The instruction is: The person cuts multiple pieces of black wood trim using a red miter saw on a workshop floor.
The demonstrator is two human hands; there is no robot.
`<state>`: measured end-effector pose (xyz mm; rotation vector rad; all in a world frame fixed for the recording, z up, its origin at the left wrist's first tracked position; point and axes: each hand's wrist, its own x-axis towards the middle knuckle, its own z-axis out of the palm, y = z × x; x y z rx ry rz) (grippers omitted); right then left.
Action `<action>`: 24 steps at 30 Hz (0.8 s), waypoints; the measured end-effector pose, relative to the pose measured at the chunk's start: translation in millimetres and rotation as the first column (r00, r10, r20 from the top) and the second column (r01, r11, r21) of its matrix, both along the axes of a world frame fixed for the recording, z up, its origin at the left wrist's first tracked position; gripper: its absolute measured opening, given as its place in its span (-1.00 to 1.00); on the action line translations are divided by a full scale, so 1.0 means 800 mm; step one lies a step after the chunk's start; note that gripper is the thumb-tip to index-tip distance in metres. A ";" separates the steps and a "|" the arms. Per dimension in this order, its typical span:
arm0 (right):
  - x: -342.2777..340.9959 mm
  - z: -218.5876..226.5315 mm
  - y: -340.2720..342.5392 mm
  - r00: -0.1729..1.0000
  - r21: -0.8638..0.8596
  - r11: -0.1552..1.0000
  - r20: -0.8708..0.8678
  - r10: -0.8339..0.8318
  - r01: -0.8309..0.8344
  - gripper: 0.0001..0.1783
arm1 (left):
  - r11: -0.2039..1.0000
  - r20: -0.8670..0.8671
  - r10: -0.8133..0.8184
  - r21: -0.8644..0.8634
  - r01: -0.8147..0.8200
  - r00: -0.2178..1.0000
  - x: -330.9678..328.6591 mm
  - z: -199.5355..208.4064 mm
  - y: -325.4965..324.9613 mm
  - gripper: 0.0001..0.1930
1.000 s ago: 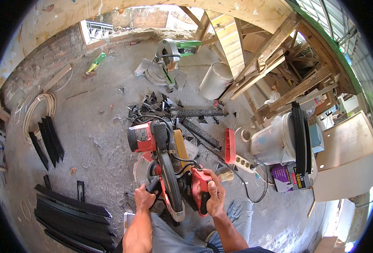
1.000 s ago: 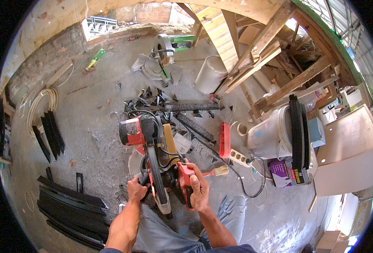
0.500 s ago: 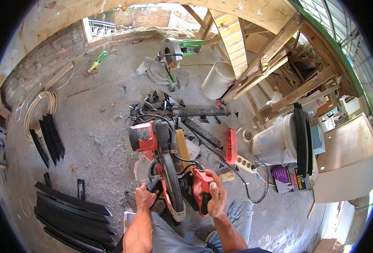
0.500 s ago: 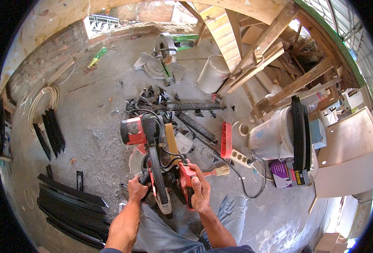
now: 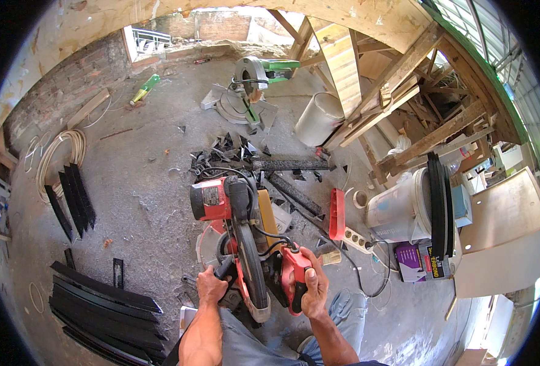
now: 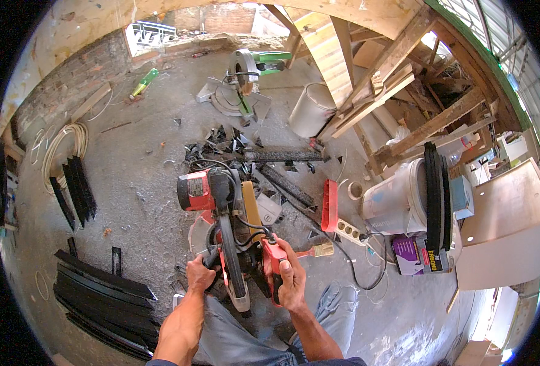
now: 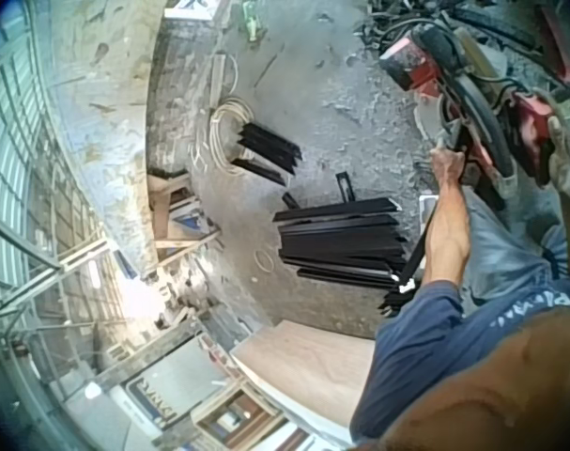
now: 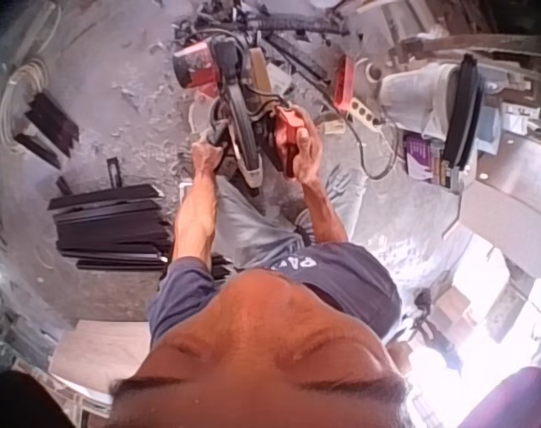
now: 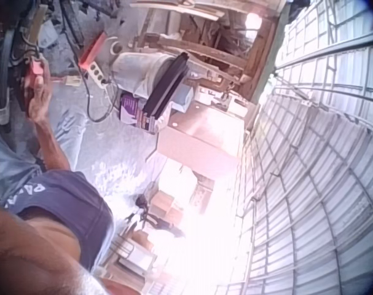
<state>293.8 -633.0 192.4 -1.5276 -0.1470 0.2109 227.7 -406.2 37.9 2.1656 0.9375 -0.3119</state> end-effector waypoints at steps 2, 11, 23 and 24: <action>-0.001 -0.001 0.000 1.000 0.012 1.000 -0.020 0.005 -0.005 -0.31 | 1.000 -0.009 -0.008 0.011 0.008 1.000 0.002 0.007 -0.001 -0.51; -0.003 0.001 -0.002 0.997 0.037 0.999 -0.071 0.033 -0.031 -0.28 | 1.000 0.006 -0.006 0.001 0.006 1.000 0.001 0.007 0.000 -0.49; -0.005 -0.003 -0.003 1.000 0.015 1.000 -0.003 0.009 -0.009 -0.29 | 1.000 -0.001 -0.001 -0.003 0.001 1.000 0.001 0.004 0.000 -0.49; -0.005 -0.001 0.000 1.000 0.014 1.000 0.005 -0.001 0.001 -0.29 | 1.000 0.008 -0.002 -0.005 0.002 1.000 0.001 0.005 0.000 -0.49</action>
